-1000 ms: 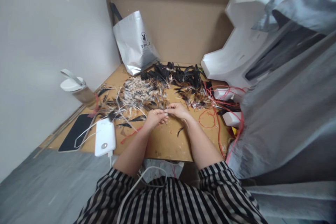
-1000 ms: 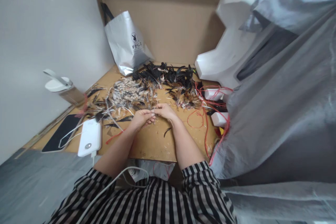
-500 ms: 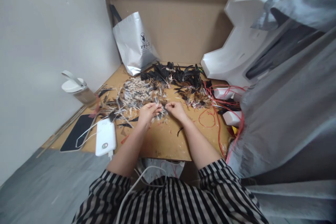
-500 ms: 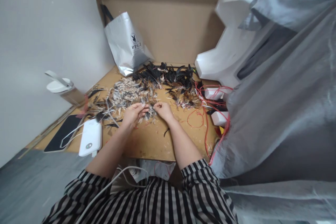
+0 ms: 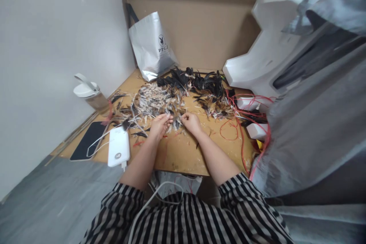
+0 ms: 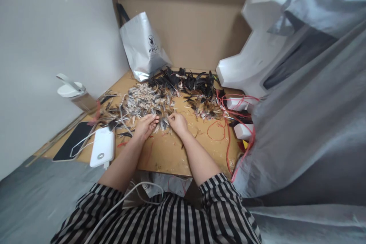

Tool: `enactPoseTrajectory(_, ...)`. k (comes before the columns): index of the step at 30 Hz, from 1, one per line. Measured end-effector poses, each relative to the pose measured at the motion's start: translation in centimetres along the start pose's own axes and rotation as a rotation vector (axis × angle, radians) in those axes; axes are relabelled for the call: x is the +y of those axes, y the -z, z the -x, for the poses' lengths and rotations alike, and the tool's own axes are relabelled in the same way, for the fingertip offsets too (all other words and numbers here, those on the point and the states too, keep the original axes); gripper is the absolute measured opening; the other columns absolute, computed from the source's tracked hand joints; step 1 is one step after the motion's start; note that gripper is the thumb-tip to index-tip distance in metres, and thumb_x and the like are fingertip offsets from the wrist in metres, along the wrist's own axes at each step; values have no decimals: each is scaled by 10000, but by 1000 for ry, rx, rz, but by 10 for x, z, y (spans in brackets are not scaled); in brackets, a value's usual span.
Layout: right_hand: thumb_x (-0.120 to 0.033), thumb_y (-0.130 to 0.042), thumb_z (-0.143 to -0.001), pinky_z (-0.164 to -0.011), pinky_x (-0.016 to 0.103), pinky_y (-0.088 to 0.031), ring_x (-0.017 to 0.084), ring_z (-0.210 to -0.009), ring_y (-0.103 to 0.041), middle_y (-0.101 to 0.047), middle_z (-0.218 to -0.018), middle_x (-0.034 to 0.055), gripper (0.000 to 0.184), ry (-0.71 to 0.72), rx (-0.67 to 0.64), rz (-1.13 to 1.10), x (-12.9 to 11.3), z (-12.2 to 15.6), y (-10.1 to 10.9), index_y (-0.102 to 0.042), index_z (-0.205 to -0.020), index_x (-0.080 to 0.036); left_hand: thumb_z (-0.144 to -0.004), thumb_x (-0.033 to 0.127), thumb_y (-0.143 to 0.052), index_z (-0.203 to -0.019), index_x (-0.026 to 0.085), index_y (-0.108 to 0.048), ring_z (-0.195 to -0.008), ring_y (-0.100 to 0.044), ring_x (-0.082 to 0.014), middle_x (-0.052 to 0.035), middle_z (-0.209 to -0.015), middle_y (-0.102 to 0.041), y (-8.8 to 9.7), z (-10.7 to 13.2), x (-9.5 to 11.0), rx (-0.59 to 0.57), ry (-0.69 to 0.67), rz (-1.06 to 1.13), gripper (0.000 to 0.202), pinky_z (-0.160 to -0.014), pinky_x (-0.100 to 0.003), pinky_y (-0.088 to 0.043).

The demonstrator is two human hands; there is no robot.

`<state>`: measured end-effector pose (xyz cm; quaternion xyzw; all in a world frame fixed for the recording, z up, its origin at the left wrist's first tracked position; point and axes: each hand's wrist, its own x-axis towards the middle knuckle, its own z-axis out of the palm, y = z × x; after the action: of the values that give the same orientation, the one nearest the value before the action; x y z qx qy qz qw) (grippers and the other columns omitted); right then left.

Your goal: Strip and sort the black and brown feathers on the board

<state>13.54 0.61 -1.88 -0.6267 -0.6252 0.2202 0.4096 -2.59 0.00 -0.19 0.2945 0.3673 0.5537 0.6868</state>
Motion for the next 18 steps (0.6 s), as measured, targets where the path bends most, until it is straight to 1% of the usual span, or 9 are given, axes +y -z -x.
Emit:
enactPoseTrajectory(2,-285,-574,-636,-522,224,-343,103,-498,-461,-569,-540,-14,125,-54,18,-190,0,-3,2,-617,-616,-170,-595,181,-730,-719,111,-611,-522,-586,-67,-39,-666,-666,0,0,1,7,-3,8,186,-431,-123,-408)
enactPoseTrajectory(4,-310,-606,-606,-493,219,-341,93,-473,-447,-574,-543,-16,149,-147,32,-432,-2,-6,5,-609,-632,-163,-591,182,-733,-717,112,-610,-520,-584,-65,-39,-665,-667,1,0,2,7,-9,2,189,-431,-122,-408)
enactPoseTrajectory(6,-347,-642,-579,-441,208,-308,77,-437,-420,-591,-567,-16,207,-243,7,-644,-6,-7,9,-605,-666,-163,-593,188,-733,-719,109,-613,-523,-587,-65,-43,-676,-671,0,0,0,-5,-17,-20,191,-438,-123,-413)
enactPoseTrajectory(8,-383,-672,-563,-407,199,-275,64,-414,-402,-611,-605,-12,260,-295,-45,-787,-11,-6,14,-605,-691,-167,-603,195,-728,-728,103,-619,-539,-596,-70,-56,-707,-679,-2,0,-2,-23,-13,-54,190,-447,-126,-419)
enactPoseTrajectory(10,-409,-692,-556,-404,195,-270,58,-417,-404,-612,-610,-10,289,-288,-93,-851,-16,-4,17,-609,-691,-166,-615,198,-720,-740,101,-620,-560,-609,-81,-70,-740,-685,-6,0,-4,-29,2,-90,188,-453,-132,-424)
enactPoseTrajectory(12,-422,-701,-553,-416,196,-277,60,-425,-407,-581,-560,-21,303,-264,-119,-857,-20,-1,19,-618,-686,-162,-626,194,-713,-754,102,-617,-574,-620,-92,-82,-752,-687,-12,0,-5,-26,24,-119,184,-461,-139,-428)
enactPoseTrajectory(15,-416,-708,-547,-448,204,-298,69,-450,-418,-545,-520,-37,304,-229,-137,-815,-23,2,18,-627,-691,-160,-639,185,-707,-768,97,-616,-582,-629,-103,-92,-743,-685,-21,-1,-5,-48,51,-135,181,-471,-147,-436)
enactPoseTrajectory(18,-400,-708,-545,-493,210,-329,79,-498,-447,-558,-552,-36,290,-184,-132,-758,-22,2,16,-613,-674,-159,-641,180,-710,-774,96,-614,-587,-635,-112,-90,-724,-682,-28,-3,-5,-46,77,-132,184,-475,-151,-439)
